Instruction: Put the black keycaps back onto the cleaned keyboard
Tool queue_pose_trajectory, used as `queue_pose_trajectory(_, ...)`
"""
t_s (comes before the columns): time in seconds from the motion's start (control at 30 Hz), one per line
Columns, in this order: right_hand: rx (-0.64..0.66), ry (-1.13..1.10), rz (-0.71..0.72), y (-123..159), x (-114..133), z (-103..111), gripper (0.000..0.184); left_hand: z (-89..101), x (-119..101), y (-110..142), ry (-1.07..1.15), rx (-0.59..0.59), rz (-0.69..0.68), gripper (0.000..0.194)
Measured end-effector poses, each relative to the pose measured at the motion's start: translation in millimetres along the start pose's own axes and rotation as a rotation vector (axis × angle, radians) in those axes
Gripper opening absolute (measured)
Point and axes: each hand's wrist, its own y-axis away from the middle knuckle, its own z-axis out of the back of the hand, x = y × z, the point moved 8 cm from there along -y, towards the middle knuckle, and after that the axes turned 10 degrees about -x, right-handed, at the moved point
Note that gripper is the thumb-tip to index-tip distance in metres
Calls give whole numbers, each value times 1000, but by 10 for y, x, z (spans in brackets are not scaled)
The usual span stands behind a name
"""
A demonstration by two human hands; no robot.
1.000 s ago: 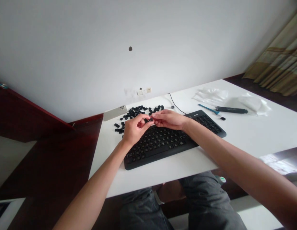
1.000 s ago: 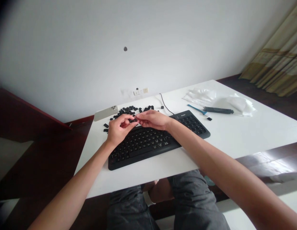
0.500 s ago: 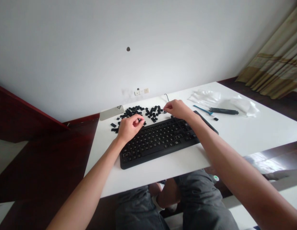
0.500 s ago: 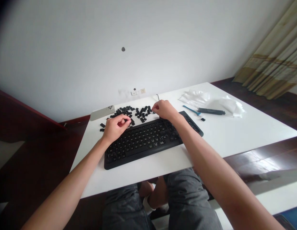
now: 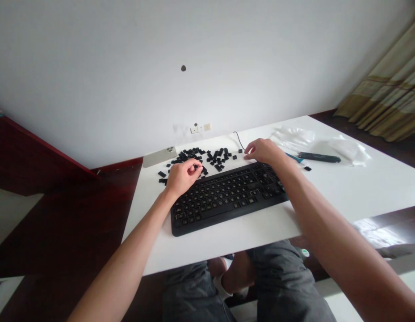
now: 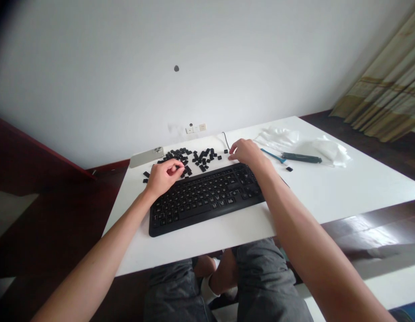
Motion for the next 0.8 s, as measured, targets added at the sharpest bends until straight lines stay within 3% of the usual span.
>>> queue_pose_trajectory(0.23, 17, -13, -24, 2, -36, -90, 9, 0, 44, 4, 12, 4, 7, 10)
queue_pose_trajectory(0.5, -108, -76, 74, -20, 106, -24, 19, -16, 50, 8, 19, 25, 3, 10)
queue_pose_trajectory(0.8, -26, -222, 93, 29, 257, -131, 17, -64, 26, 23, 27, 67, 3, 11)
